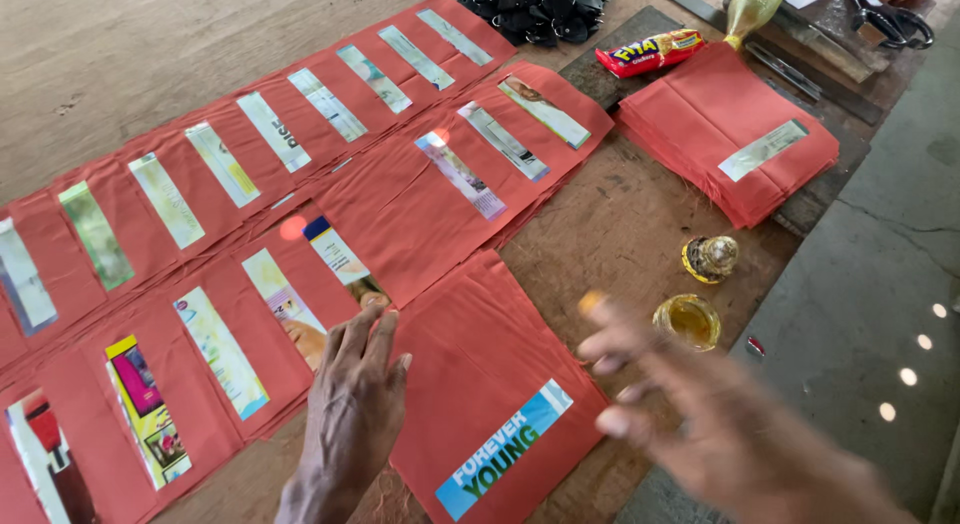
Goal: The person takes red fabric pouches one at a time, dips a finger into a jar of glue, spreads glue along the edge of a printed paper strip on the pouch, presses the strip down, folds the pouch, and stacks it with finished pouches on the work table.
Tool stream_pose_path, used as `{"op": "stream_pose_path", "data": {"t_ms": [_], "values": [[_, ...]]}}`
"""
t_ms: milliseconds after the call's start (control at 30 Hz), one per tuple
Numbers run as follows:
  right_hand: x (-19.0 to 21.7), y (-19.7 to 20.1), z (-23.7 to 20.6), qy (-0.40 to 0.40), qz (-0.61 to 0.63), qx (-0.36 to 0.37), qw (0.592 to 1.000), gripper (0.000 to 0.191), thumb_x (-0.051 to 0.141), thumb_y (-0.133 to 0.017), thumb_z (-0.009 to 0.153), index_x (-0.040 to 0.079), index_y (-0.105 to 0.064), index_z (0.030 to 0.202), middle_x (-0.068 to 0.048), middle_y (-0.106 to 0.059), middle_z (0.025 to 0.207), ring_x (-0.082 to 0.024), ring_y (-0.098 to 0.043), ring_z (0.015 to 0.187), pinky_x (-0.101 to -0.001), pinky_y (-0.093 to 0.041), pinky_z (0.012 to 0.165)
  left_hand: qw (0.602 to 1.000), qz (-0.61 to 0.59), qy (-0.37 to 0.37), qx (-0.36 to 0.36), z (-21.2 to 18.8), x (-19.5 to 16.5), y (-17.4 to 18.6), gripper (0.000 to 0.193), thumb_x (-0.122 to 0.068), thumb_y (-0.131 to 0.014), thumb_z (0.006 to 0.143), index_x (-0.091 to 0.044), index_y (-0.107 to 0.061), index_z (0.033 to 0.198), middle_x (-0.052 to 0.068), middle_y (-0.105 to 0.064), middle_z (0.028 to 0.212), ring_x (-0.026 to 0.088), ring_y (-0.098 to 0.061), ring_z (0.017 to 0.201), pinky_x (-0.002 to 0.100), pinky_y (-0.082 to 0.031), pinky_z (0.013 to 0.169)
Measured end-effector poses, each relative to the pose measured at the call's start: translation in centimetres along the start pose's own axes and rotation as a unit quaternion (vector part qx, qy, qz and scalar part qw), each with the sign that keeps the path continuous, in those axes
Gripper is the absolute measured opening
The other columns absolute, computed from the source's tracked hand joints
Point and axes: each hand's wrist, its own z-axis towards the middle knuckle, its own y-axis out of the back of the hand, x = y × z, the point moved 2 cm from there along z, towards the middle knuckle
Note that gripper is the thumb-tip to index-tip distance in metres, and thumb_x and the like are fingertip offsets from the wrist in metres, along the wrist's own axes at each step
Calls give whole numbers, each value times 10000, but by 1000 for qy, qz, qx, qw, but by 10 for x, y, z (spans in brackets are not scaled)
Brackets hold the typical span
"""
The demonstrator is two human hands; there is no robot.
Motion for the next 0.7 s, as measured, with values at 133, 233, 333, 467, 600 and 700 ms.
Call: {"op": "stream_pose_path", "data": {"t_ms": [133,233,333,467,600,700], "values": [[-29,-65,-14,11,-23,-22,999,840,124,-706,883,94,-229,1574,-180,-556,1436,-303,-585,1302,-410,-510,1011,999,38,23,2,-16,-2,1,642,-116,-720,823,50,-497,1402,205,-602,1296,370,-530,1186,476,-430,1013],[-40,-85,-17,3,-66,-75,995,855,115,-702,883,57,-203,1575,-219,-535,1418,-361,-543,1301,-450,-452,1055,997,50,52,35,-19,-3,3,683,-152,-724,830,29,-455,1432,193,-597,1279,356,-509,1207,485,-408,996],[-40,-92,-20,-12,-72,-119,990,865,148,-709,888,29,-182,1564,-248,-532,1405,-380,-541,1293,-460,-457,1043,996,62,-1,-57,-26,-14,12,629,-112,-721,805,56,-510,1374,219,-593,1318,380,-525,1190,484,-427,982],[-36,-98,-18,-69,-64,-121,988,962,192,-735,844,28,-130,1574,-228,-579,1345,-377,-555,1249,-468,-452,1034,995,-8,100,25,-47,-28,17,492,-117,-740,828,14,-577,1274,174,-624,1171,355,-578,1093,444,-477,937],[-38,-99,-6,-181,-59,-92,977,1069,318,-780,835,110,-116,1646,-160,-641,1260,-313,-602,1194,-457,-471,1056,991,-44,103,72,-63,-35,22,437,-92,-736,814,18,-616,1219,162,-647,1108,349,-602,1010,442,-492,883],[-41,-95,7,-222,59,-105,968,1126,366,-828,786,134,-127,1635,-167,-616,1327,-302,-603,1217,-452,-500,1035,993,-61,75,66,-66,-33,29,418,-90,-738,810,38,-627,1192,163,-659,1119,353,-606,1014,442,-494,886]]}}
